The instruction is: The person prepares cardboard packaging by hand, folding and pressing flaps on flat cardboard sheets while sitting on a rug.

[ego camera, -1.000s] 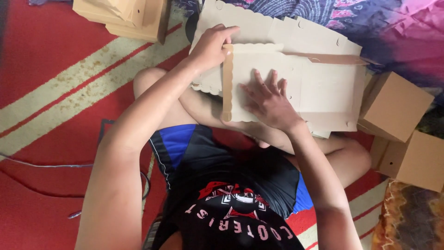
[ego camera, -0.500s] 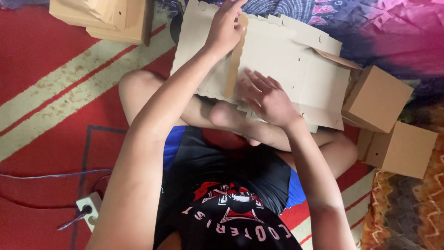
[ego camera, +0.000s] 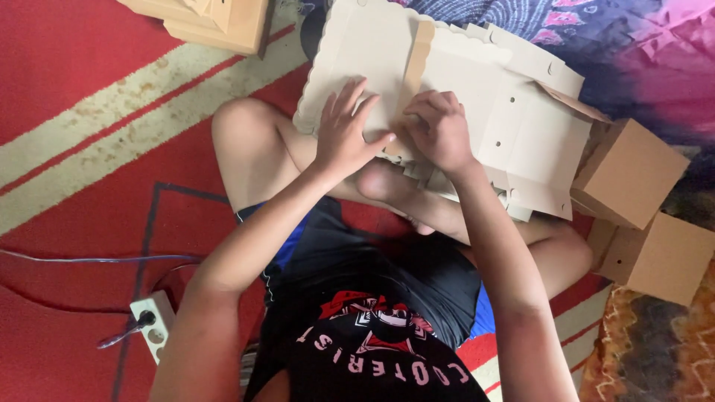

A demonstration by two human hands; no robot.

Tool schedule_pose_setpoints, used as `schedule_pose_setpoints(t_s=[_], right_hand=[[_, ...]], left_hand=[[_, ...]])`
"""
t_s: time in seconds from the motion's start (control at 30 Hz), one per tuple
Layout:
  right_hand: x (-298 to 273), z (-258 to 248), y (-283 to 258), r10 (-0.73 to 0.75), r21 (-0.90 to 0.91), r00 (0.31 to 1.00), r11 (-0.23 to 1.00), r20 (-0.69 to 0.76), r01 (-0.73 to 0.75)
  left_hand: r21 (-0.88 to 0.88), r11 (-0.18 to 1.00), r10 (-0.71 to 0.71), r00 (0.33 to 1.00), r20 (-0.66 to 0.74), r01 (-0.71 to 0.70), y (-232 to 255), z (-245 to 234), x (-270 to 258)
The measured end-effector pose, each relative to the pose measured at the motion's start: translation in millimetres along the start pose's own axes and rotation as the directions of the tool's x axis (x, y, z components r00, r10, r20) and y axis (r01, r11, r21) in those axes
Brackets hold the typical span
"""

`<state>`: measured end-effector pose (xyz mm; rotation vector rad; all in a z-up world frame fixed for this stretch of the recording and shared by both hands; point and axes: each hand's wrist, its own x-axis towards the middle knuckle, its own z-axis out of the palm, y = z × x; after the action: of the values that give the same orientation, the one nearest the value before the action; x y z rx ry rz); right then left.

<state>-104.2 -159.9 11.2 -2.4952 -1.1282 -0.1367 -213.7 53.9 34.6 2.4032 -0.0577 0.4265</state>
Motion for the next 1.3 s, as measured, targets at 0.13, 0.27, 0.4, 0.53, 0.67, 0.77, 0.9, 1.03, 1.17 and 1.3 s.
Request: schedule_pose_setpoints(t_s=[0.13,0.27,0.4,0.53,0.67,0.77,0.9,1.03,1.17,1.3], right_hand=[[8.8,7.6,-4.9,0.058,-0.007,0.998,0.998,-0.022,-0.059],[16.2,6.5,-14.7,0.072,0.040,0.990,0.997,-0.118,-0.068],[26.6,10.5,-3.4,0.102,0.009,0.990,0.995,-0.095,-0.102],[44.9,16.2,14.6,0.156,0.021,0.983,0.988,-0.098,-0.154],[64.6,27.9,41.7,0.201,-0.047,0.971,0.977,-0.127,-0.208],[78.7,35.3,56.6,0.222,-0.100,0.959,0.965,-0.176,-0.242],[93.6,37.7,67.0,0.270,-0.223,0.945,0.925,-0.186,-0.309],[102.1,36.1,65.4,0.241,-0.242,0.941,0.923,-0.237,-0.298],[102.4,35.2,62.1,0.231,-0.279,0.947,0.916,-0.225,-0.290],[95.3,37.7,59.9,0.105,-0.354,0.957,0.913,-0.272,-0.201]], left_hand=[[-0.002,0.996,-0.090,0.995,0.051,0.090,1.5,8.8,-6.6],[0.166,0.985,-0.049,0.998,0.051,0.040,-8.3,24.6,-9.8],[0.234,0.972,-0.026,0.998,0.056,0.013,-8.3,23.7,-7.8],[0.264,0.964,-0.025,0.998,0.065,0.007,-9.8,26.8,-8.3],[0.269,0.963,-0.001,0.998,0.060,-0.015,-6.4,24.4,-8.1],[0.265,0.964,0.004,0.996,0.084,-0.026,-7.8,30.6,-10.0],[0.259,0.963,0.050,0.995,0.091,-0.072,-9.5,33.3,-11.2],[0.274,0.955,0.105,0.994,0.038,-0.112,-9.1,33.6,-15.5],[0.298,0.945,0.132,0.991,0.026,-0.134,-6.5,30.4,-18.6],[0.348,0.927,0.122,0.991,0.061,-0.136,-5.7,31.9,-18.4]])
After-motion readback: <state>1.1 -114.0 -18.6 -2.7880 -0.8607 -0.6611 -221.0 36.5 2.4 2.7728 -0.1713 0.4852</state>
